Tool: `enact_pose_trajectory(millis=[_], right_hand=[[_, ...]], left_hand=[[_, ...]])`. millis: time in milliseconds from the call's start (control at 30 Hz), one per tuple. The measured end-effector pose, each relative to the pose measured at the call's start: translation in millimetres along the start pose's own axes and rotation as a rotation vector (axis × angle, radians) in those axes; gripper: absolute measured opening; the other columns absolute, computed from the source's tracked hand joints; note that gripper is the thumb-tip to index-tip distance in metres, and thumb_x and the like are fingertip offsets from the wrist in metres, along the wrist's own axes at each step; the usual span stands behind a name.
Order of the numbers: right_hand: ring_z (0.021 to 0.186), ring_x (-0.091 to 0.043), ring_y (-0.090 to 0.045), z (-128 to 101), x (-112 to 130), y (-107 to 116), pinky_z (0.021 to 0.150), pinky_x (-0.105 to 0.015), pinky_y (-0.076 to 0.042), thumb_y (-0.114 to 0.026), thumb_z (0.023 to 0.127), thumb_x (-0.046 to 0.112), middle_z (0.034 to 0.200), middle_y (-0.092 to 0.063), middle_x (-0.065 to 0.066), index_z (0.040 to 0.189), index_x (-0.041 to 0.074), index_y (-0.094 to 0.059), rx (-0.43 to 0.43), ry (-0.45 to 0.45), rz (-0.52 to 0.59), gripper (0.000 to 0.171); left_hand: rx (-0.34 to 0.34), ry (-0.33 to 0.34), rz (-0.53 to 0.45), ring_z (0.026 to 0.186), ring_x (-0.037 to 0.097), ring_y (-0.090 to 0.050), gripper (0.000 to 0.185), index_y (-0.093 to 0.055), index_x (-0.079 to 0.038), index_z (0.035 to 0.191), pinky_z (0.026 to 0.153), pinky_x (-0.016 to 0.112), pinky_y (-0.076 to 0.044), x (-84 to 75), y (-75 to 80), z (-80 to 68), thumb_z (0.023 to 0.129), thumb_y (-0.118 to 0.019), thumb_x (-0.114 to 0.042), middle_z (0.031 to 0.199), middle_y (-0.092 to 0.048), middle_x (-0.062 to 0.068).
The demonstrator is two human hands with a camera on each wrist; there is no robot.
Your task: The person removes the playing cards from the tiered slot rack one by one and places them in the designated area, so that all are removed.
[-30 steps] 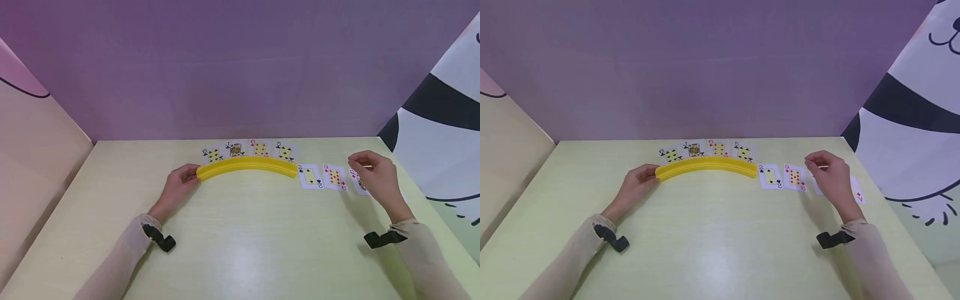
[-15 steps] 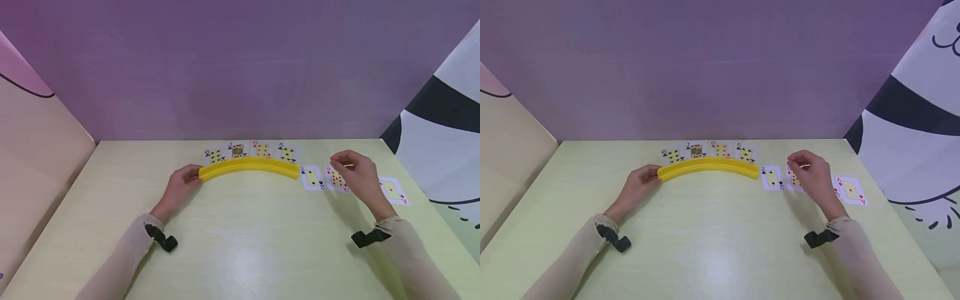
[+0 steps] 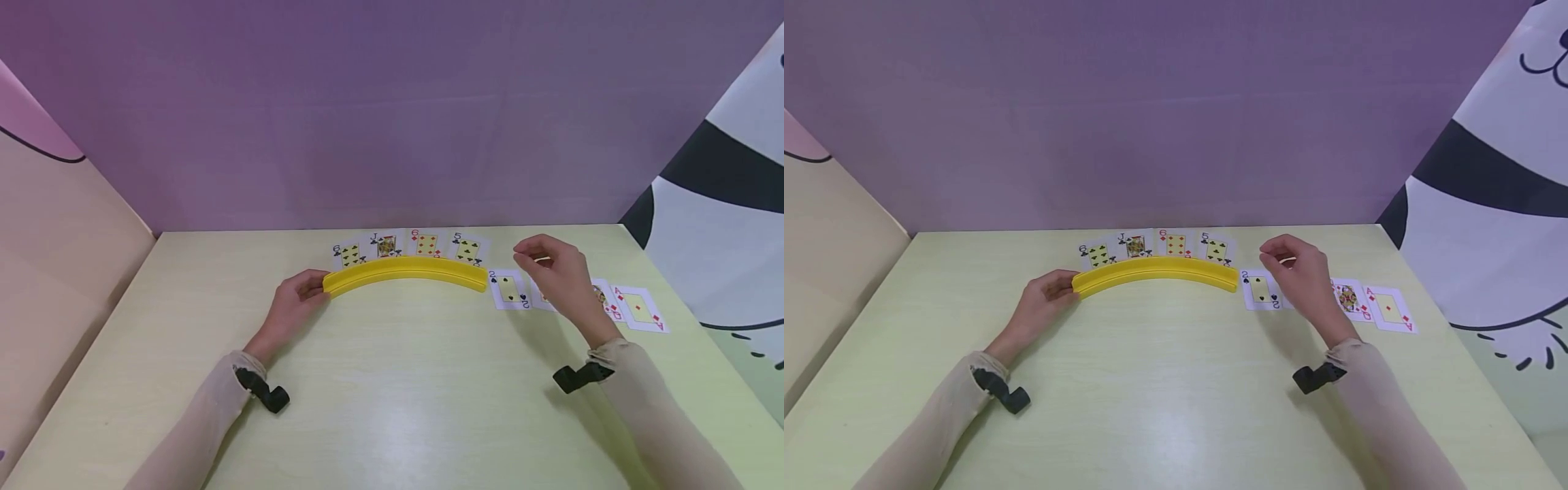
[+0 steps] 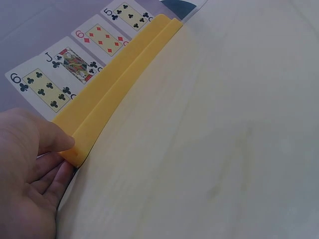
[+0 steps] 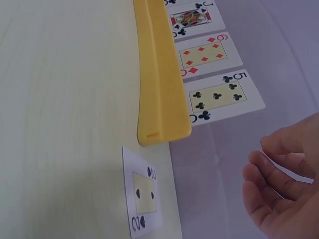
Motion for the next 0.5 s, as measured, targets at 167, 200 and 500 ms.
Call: enact_pose_trajectory(millis=[167, 200, 500], right_hand=[[0.092, -0.011, -0.059, 4.8, 6.5, -6.8, 0.076, -0.008, -0.046, -0.064, 0.098, 0.019, 0.103, -0.07, -0.01, 0.108, 0.005, -0.068, -0.01, 0.002, 0.011, 0.018], [0.092, -0.013, -0.059, 5.2, 7.2, -8.3, 0.076, -0.008, -0.046, -0.064, 0.098, 0.019, 0.103, -0.07, -0.01, 0.108, 0.005, -0.068, -0.011, 0.002, 0.013, 0.018], [0.101, -0.022, -0.061, 3.0, 9.6, -24.5, 0.078, -0.011, -0.046, -0.064, 0.098, 0.018, 0.109, -0.069, -0.01, 0.114, 0.005, -0.065, 0.021, -0.006, 0.041, 0.021]], left_hand=[[-0.001, 0.0, -0.011, 0.108, 0.024, -0.065, 0.033, -0.065, -0.004, 0.125, 0.094, 0.028, -0.055, -0.6, 0.2, -0.3, 0.092, -0.068, 0.002, 0.121, -0.068, 0.012], [-0.001, 0.0, -0.012, 0.108, 0.024, -0.065, 0.033, -0.065, -0.004, 0.124, 0.094, 0.027, -0.055, -0.8, 0.0, -0.4, 0.092, -0.068, 0.002, 0.121, -0.068, 0.012], [-0.001, -0.023, -0.02, 0.11, 0.03, -0.065, 0.034, -0.064, -0.001, 0.125, 0.093, 0.027, -0.056, -5.6, 0.7, -2.8, 0.091, -0.068, 0.003, 0.122, -0.067, 0.016]])
Point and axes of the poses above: each hand's wrist, its own z-axis towards the middle knuckle, its own y-axis out of the back of the hand, x = y × z, the point moved 7 cm from there along z, towards the middle knuckle
